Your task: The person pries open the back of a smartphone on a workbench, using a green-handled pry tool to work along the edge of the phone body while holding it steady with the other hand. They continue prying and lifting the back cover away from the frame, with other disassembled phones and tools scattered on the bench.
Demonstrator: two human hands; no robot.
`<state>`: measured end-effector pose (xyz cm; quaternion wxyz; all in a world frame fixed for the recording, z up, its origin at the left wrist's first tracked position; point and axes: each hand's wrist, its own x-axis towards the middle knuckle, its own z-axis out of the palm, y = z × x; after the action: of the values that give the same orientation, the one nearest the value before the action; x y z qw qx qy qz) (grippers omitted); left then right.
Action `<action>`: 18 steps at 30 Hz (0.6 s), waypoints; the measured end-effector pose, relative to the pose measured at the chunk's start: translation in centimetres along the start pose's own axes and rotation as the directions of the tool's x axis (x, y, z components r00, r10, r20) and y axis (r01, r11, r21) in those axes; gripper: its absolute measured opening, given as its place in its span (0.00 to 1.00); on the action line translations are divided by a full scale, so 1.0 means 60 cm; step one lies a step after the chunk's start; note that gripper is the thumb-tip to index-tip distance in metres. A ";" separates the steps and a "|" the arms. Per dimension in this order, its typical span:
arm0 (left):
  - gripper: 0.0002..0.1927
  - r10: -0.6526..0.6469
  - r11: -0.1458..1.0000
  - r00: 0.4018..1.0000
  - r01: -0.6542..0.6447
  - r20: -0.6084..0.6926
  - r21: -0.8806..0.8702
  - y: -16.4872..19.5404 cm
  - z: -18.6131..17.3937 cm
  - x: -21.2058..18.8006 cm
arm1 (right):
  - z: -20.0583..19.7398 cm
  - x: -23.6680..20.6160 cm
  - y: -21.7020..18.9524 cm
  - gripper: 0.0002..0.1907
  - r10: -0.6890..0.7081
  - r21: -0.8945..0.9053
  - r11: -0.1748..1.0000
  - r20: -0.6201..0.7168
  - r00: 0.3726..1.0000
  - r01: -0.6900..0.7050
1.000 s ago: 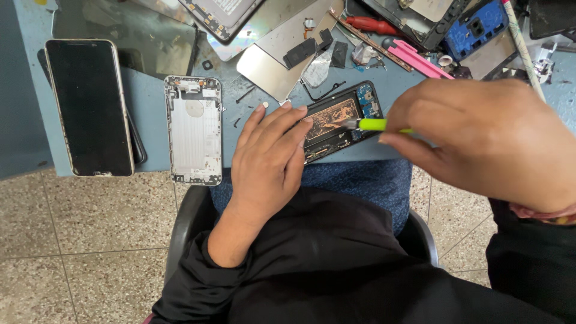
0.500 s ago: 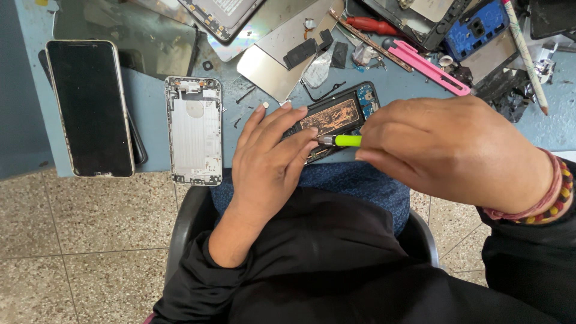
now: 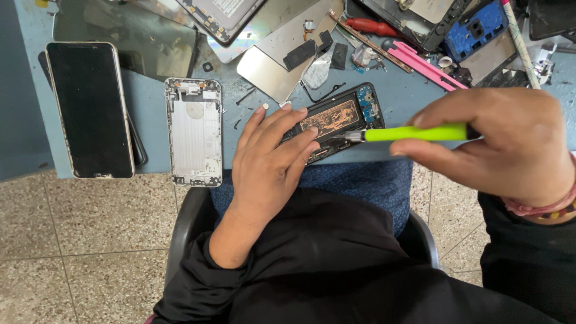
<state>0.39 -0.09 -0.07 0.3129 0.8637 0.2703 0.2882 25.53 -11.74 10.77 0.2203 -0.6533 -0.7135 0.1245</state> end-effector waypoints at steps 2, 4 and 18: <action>0.11 -0.001 1.000 1.000 0.001 0.002 -0.001 0.000 -0.001 -0.001 | -0.003 -0.018 0.004 0.23 0.093 -0.040 0.995 -0.018 0.996 -0.093; 0.13 0.001 1.000 1.000 -0.001 0.001 0.001 0.000 0.000 0.000 | -0.002 -0.032 0.013 0.22 0.105 0.040 0.994 -0.049 0.993 -0.103; 0.14 0.023 0.999 1.000 -0.023 0.005 0.026 -0.003 0.001 -0.002 | 0.010 -0.019 0.019 0.14 0.176 0.294 0.947 -0.148 0.973 -0.127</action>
<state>0.31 -0.09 -0.28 0.2989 0.8715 0.2632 0.2862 26.31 -12.67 9.52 0.3619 -0.6764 -0.6143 0.1846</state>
